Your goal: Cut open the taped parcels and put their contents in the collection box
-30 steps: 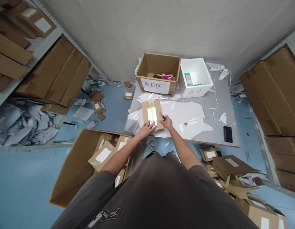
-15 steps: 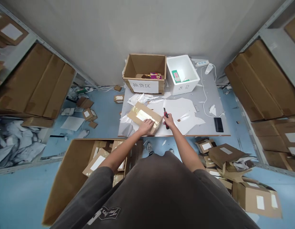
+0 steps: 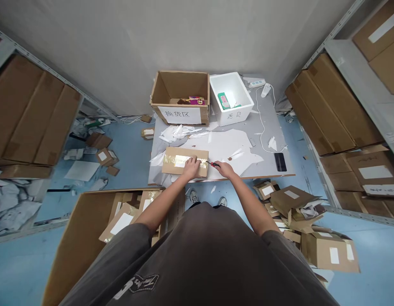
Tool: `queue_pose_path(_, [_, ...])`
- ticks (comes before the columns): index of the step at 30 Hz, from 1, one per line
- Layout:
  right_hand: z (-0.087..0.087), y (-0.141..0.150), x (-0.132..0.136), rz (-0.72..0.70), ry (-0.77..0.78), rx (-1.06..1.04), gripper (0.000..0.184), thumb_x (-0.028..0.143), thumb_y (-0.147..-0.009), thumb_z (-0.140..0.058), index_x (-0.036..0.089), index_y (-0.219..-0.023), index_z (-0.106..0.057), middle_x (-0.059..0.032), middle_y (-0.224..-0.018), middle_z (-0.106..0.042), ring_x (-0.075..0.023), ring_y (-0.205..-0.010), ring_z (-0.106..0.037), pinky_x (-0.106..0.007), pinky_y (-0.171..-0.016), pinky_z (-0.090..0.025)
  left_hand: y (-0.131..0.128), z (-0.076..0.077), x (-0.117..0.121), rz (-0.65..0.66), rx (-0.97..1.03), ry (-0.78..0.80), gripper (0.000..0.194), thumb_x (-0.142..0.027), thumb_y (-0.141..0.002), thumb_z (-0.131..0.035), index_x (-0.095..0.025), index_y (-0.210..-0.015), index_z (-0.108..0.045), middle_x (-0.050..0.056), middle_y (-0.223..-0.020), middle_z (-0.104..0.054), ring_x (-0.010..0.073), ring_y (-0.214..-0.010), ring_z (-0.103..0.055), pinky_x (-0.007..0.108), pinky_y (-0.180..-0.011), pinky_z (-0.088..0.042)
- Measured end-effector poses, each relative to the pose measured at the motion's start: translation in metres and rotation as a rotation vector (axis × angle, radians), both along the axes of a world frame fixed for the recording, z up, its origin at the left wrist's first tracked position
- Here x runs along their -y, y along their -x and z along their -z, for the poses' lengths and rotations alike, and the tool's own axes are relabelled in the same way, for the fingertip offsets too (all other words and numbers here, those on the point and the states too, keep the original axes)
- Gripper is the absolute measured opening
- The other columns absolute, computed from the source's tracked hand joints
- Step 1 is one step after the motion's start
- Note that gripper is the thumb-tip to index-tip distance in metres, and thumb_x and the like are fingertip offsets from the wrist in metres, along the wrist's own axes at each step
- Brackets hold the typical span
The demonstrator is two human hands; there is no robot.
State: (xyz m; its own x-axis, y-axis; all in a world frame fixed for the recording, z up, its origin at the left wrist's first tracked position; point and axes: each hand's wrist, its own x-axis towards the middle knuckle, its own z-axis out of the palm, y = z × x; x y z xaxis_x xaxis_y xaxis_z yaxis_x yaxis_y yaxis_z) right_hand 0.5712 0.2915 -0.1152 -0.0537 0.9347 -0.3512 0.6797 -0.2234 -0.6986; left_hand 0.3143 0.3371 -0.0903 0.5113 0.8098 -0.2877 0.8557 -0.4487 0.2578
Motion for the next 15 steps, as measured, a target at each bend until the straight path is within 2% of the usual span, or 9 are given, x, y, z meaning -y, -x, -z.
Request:
queue_pose_path(4, [-0.004,0.003,-0.021,-0.175,-0.069,0.178,0.015,0.039,-0.095,-0.072,0.032,-0.107,-0.078,-0.0049,-0.086,-0.076,-0.0290,-0.087,-0.069,-0.033,-0.077,-0.044,-0.002,0.001,0.003,-0.002,-0.007,0.007,0.095,-0.034,-0.061,-0.103,-0.021,-0.142,-0.054,0.022,-0.163,-0.043,0.0414,-0.148,-0.043,0.054,-0.127,-0.028])
queue_pose_path(9, [-0.008,0.005,-0.045,-0.361,-0.067,0.302,0.014,0.040,-0.092,-0.075,0.031,-0.102,-0.078,-0.0074,-0.080,-0.073,-0.0307,-0.087,-0.069,-0.036,-0.078,-0.044,-0.001,0.001,0.002,-0.007,-0.039,0.048,0.099,-0.036,-0.062,-0.103,-0.019,-0.146,-0.053,0.023,-0.170,-0.042,0.0400,-0.155,-0.040,0.051,-0.131,-0.024])
queue_pose_path(12, [-0.010,0.001,-0.049,-0.401,-0.056,0.281,0.018,0.044,-0.089,-0.078,0.031,-0.101,-0.077,-0.0056,-0.075,-0.070,-0.0299,-0.085,-0.069,-0.035,-0.077,-0.044,-0.002,0.000,0.001,-0.005,-0.053,0.062,0.100,-0.038,-0.061,-0.102,-0.020,-0.147,-0.054,0.022,-0.170,-0.043,0.0394,-0.156,-0.041,0.049,-0.130,-0.027])
queue_pose_path(15, [-0.011,0.001,-0.046,-0.365,-0.041,0.279,0.012,0.038,-0.088,-0.078,0.030,-0.097,-0.078,-0.0056,-0.073,-0.070,-0.0301,-0.082,-0.069,-0.036,-0.076,-0.045,-0.004,-0.002,-0.001,-0.001,-0.079,0.070,0.101,-0.039,-0.062,-0.102,-0.020,-0.148,-0.053,0.022,-0.171,-0.043,0.0388,-0.155,-0.042,0.049,-0.129,-0.028])
